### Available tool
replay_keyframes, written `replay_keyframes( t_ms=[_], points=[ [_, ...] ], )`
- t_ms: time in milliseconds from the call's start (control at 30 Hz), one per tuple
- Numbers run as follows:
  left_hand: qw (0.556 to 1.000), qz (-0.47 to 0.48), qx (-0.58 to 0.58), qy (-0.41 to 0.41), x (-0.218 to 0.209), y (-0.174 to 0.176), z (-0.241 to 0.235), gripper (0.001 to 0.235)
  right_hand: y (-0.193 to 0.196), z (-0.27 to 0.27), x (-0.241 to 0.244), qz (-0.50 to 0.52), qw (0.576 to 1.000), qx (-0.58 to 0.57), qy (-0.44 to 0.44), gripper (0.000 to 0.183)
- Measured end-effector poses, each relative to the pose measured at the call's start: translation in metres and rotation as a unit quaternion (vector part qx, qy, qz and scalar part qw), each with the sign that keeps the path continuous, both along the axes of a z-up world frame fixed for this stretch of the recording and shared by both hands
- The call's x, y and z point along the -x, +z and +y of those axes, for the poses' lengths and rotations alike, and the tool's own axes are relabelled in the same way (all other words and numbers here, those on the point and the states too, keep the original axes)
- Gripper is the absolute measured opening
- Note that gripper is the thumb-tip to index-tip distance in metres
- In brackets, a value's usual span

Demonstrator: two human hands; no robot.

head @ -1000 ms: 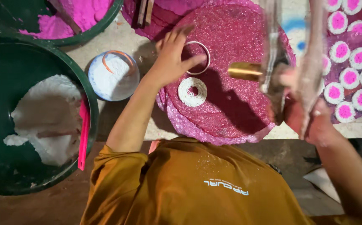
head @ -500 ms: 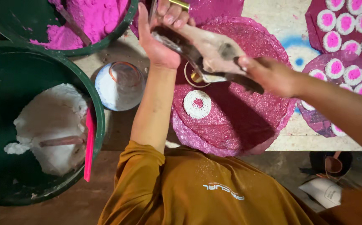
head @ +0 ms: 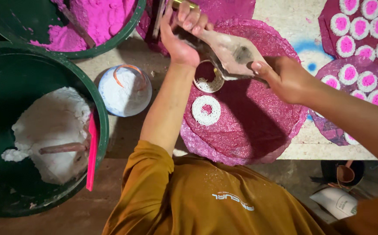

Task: The person prepares a multi-colored sweet by pressing white and pink paste into a hand-held wooden mold, then arranges the finished circular treats on a tray.

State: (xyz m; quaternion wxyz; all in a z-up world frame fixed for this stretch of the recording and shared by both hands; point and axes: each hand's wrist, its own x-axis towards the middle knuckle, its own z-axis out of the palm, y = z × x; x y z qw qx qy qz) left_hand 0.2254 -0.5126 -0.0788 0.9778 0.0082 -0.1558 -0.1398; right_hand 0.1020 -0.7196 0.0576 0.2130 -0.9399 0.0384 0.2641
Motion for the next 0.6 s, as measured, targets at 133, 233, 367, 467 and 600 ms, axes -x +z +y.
replay_keyframes(
  t_ms=[133,233,367,467,600],
  points=[
    [0.998,-0.029,-0.049,0.023,-0.008,0.015,0.021,0.035,-0.012,0.012,-0.001,-0.033,0.999,-0.017,-0.001,0.072],
    [0.996,-0.047,-0.068,0.039,-0.002,0.021,0.038,0.038,-0.023,0.018,0.000,-0.054,0.996,-0.064,0.026,0.070],
    [0.997,0.017,-0.064,0.041,0.016,0.011,0.036,0.038,-0.031,0.015,0.005,0.027,0.996,-0.086,0.010,0.076],
    [0.998,0.029,-0.049,0.011,0.024,-0.010,0.022,0.038,-0.030,-0.004,0.009,0.090,0.995,0.008,-0.035,0.072],
    [0.853,0.008,-0.513,0.094,0.014,-0.053,0.028,0.052,-0.024,-0.061,0.027,0.057,0.996,-0.053,-0.044,0.076]
  ],
)
